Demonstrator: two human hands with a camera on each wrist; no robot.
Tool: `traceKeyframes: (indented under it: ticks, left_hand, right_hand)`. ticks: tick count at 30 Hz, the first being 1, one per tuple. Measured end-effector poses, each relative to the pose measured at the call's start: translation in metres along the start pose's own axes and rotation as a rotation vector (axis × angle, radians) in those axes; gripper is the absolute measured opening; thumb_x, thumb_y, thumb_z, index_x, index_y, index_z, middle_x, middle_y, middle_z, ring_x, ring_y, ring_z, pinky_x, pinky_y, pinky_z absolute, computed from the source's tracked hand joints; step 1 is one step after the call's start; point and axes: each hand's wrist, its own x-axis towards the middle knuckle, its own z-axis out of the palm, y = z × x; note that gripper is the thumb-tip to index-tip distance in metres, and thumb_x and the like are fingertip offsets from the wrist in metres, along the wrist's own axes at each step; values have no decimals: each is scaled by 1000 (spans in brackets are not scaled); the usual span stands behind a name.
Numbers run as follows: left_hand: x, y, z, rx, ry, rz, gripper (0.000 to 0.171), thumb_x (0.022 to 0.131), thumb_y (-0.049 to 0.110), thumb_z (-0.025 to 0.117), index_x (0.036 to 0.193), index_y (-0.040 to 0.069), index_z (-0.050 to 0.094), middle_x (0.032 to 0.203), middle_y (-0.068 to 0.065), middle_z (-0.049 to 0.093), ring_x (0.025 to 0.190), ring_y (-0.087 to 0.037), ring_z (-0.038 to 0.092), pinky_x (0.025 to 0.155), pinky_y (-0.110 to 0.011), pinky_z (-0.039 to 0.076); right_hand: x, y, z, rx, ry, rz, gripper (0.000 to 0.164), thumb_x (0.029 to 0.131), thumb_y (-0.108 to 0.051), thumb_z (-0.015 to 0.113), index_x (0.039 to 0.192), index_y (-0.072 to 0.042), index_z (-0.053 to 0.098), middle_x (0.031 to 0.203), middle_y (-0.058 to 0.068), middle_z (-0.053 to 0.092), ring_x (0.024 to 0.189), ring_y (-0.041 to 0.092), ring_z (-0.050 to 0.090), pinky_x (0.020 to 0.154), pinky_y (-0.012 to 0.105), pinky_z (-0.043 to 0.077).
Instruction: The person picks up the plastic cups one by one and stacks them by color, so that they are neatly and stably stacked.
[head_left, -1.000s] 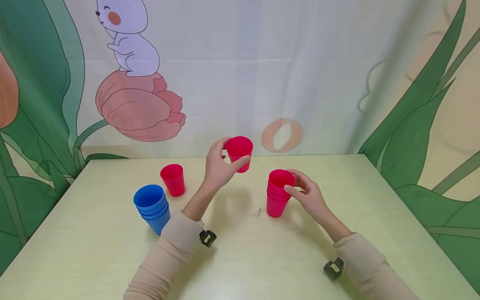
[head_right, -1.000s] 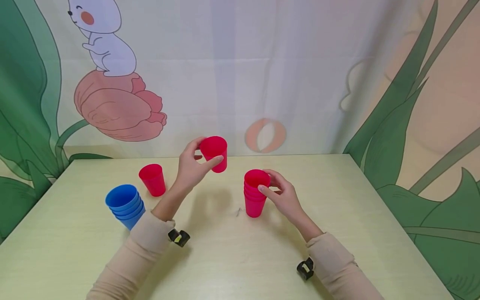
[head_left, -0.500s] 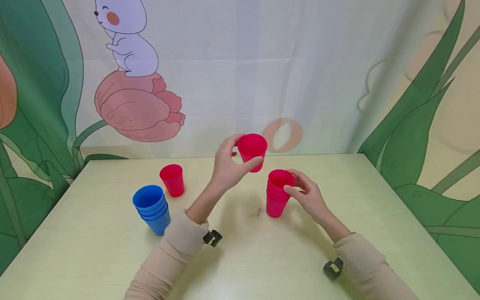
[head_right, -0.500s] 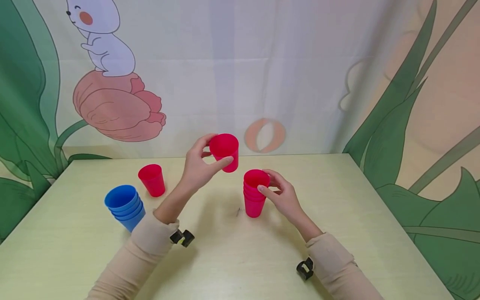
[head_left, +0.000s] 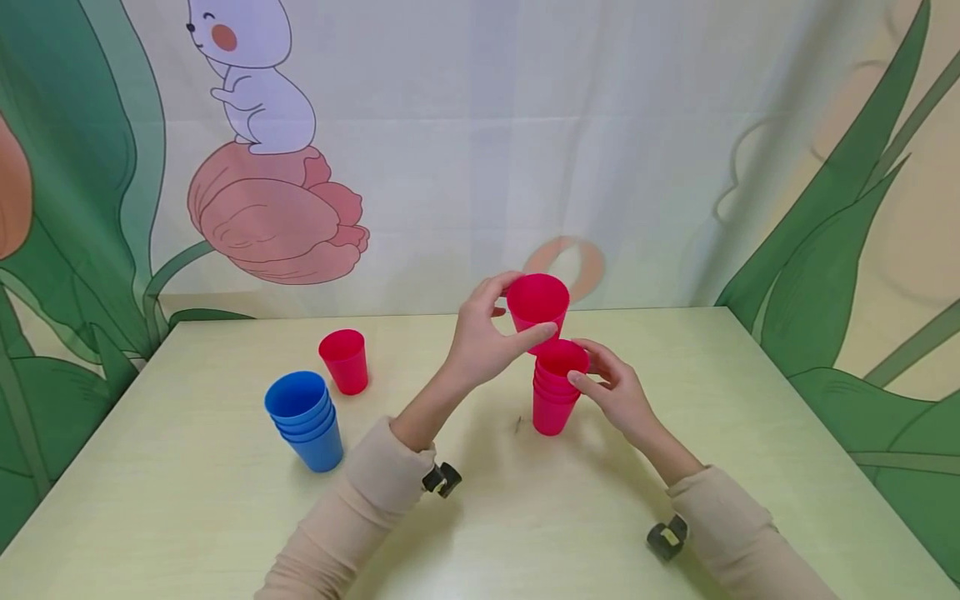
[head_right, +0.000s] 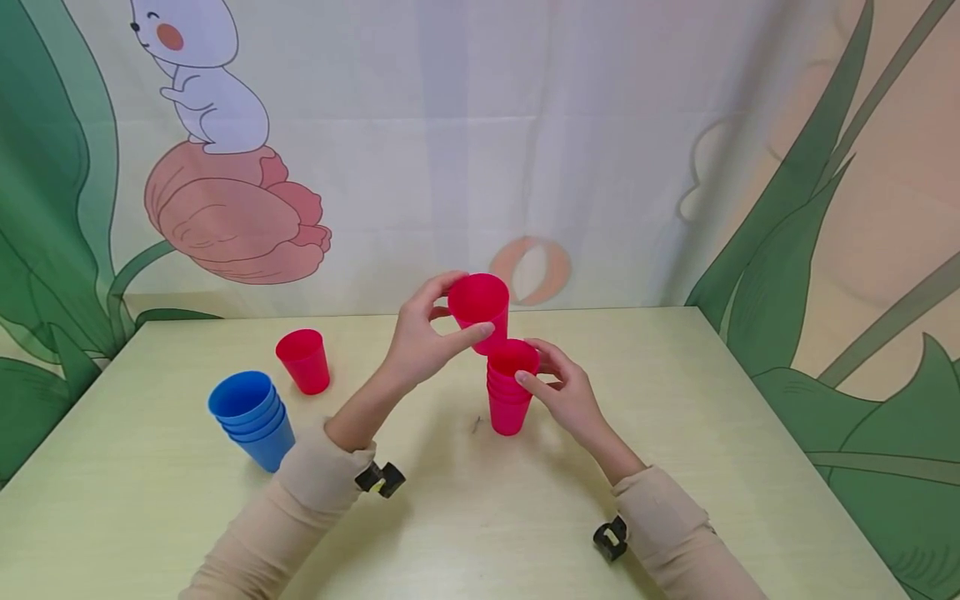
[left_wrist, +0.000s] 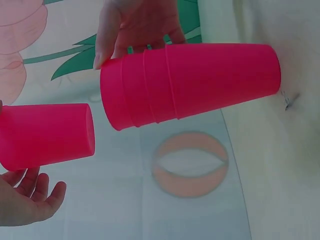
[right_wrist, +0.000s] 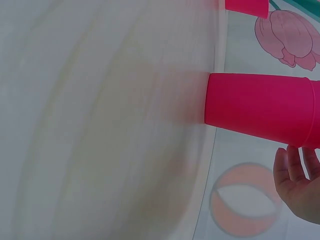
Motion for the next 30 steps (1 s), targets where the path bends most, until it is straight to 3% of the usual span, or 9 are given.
traceKeyframes:
  ticks: [7, 15, 20, 30]
  left_hand:
    - [0, -2, 9, -12, -53, 12, 60, 74, 25, 74, 127, 9, 49, 116, 0, 53, 105, -11, 48, 83, -30, 44]
    - [2, -6, 14, -52, -143, -52, 60, 75, 23, 73, 127, 9, 48, 116, -1, 54, 105, -14, 48, 83, -31, 44]
    - [4, -14, 15, -73, -209, -96, 59, 75, 23, 73, 127, 10, 48, 115, 0, 55, 105, -15, 49, 83, -31, 45]
    - [6, -33, 17, -111, -306, -123, 57, 77, 22, 72, 128, 11, 49, 115, 1, 57, 106, -15, 50, 85, -33, 44]
  right_hand:
    - [0, 0, 0, 0, -3, 21, 52, 87, -21, 62, 133, -10, 42, 122, 14, 52, 107, 28, 49, 80, 33, 48]
    - [1, 1, -1, 5, -9, 51, 52, 88, -14, 59, 136, -8, 39, 123, 16, 50, 110, 30, 47, 82, 36, 45]
    - [1, 0, -1, 4, -10, 59, 53, 89, -14, 59, 137, -8, 37, 125, 16, 49, 111, 30, 47, 83, 36, 45]
    - [-1, -3, 0, 14, -5, 38, 53, 88, -16, 60, 136, -9, 39, 122, 15, 51, 108, 29, 48, 82, 36, 46]
